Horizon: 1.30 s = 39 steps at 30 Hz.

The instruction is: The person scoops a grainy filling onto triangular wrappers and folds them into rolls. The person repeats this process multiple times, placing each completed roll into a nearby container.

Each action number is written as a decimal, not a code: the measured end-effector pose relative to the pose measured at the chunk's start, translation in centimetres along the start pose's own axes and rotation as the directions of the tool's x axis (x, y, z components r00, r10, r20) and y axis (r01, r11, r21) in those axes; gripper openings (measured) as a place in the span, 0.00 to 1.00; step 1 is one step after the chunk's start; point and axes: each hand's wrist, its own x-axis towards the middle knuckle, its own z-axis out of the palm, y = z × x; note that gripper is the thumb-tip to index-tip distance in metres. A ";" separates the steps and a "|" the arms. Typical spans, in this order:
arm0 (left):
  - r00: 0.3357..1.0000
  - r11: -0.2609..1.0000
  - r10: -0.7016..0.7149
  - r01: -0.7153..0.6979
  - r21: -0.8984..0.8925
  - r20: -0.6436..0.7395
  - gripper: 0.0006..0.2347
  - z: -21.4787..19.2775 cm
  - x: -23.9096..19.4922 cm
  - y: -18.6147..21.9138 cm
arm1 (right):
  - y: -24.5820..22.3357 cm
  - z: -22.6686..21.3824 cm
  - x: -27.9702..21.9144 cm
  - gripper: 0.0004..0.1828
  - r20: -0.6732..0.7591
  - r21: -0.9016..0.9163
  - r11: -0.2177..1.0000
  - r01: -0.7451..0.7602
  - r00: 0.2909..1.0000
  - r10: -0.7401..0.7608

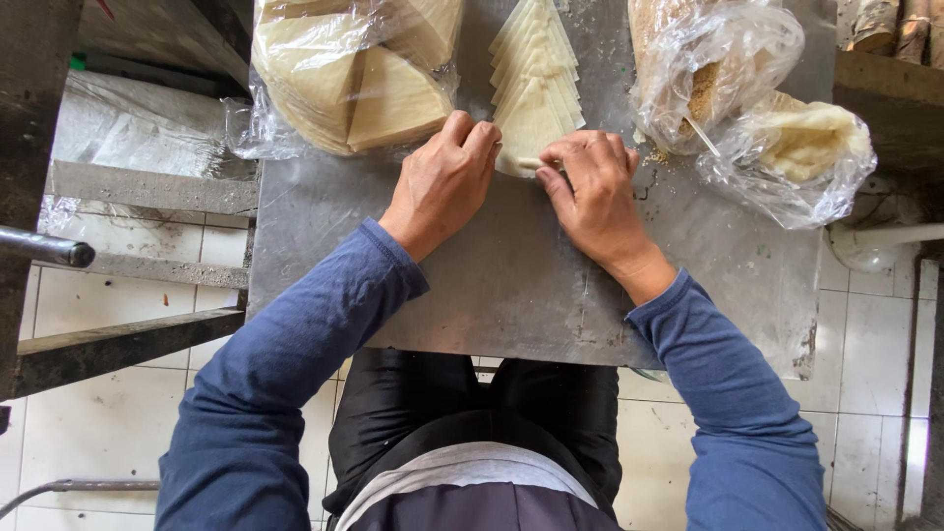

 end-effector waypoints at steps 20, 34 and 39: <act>0.999 0.998 -0.036 0.035 0.061 0.016 0.07 0.5 -0.7 0.0 | 12.1 -5.4 -37.0 0.05 -0.381 0.721 0.263 -0.642 -0.051 0.923; 0.999 1.000 -0.022 0.022 0.013 -0.027 0.05 0.0 -0.5 1.0 | 17.5 -2.1 -37.4 0.14 -0.659 0.380 0.414 -0.827 0.073 0.749; 0.999 0.997 -0.043 0.041 -0.067 -0.032 0.05 -0.2 -0.3 1.2 | 11.9 -7.9 -33.0 0.04 -0.858 0.341 0.784 -0.519 0.169 0.485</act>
